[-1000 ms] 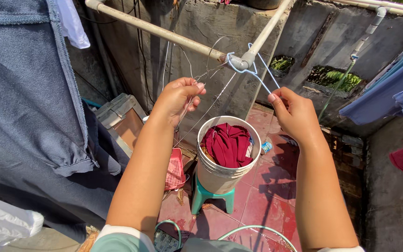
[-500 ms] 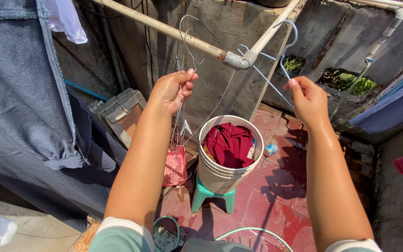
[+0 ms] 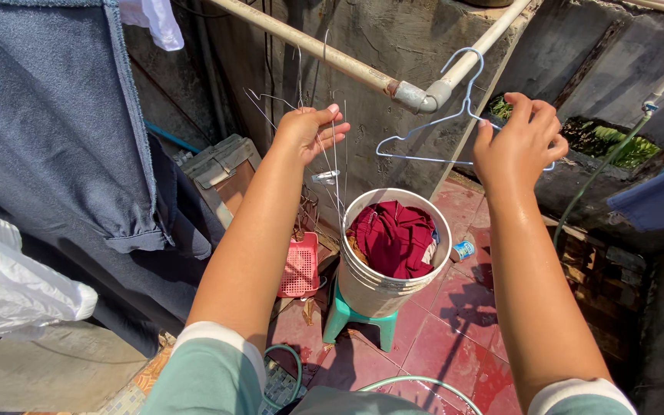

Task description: The person takes wet clothing items from a white bucket, slides them onto wire hangers, and hooks the hangers onto a horizontal pipe.

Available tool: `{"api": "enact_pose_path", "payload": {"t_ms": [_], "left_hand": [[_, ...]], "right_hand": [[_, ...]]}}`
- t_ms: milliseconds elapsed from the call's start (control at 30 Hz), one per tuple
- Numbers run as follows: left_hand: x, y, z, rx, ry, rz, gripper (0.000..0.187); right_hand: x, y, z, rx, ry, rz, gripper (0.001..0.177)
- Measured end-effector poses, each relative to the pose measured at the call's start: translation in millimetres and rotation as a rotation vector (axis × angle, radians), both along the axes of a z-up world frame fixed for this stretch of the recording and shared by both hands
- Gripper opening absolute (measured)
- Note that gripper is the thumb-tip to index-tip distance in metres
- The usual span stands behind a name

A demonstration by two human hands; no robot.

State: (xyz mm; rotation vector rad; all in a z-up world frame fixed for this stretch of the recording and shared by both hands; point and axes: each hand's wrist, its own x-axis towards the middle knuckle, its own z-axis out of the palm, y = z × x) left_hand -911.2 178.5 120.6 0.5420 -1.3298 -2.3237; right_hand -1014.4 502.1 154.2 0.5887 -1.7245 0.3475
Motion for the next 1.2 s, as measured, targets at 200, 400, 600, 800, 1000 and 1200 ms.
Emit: {"api": "enact_pose_path", "payload": {"t_ms": [200, 400, 600, 800, 1000, 1200], "left_hand": [[8.6, 14.4, 12.7, -0.145, 0.091, 0.072, 0.04], [14.9, 11.4, 29.1, -0.254, -0.034, 0.025, 0.041], [23.5, -40.6, 47.4, -0.395, -0.321, 0.053, 0.03], [16.8, -85.6, 74.3, -0.62, -0.484, 0.084, 0.037], [-12.4, -98.5, 31.1, -0.467, -0.517, 0.118, 0.031], [-2.7, -75.3, 13.0, -0.585, -0.495, 0.185, 0.03]], "right_hand": [[79.6, -86.4, -21.5, -0.015, -0.911, 0.956, 0.031], [78.7, -155.0, -42.3, -0.04, -1.694, 1.212, 0.04], [76.2, -143.5, -37.5, -0.084, -1.731, 1.219, 0.033], [80.3, -128.1, -30.0, -0.118, -1.801, 1.241, 0.033], [73.1, -123.0, -59.7, -0.125, -1.832, 1.346, 0.037], [61.2, -101.4, -67.9, -0.056, -1.811, 1.356, 0.046]]}}
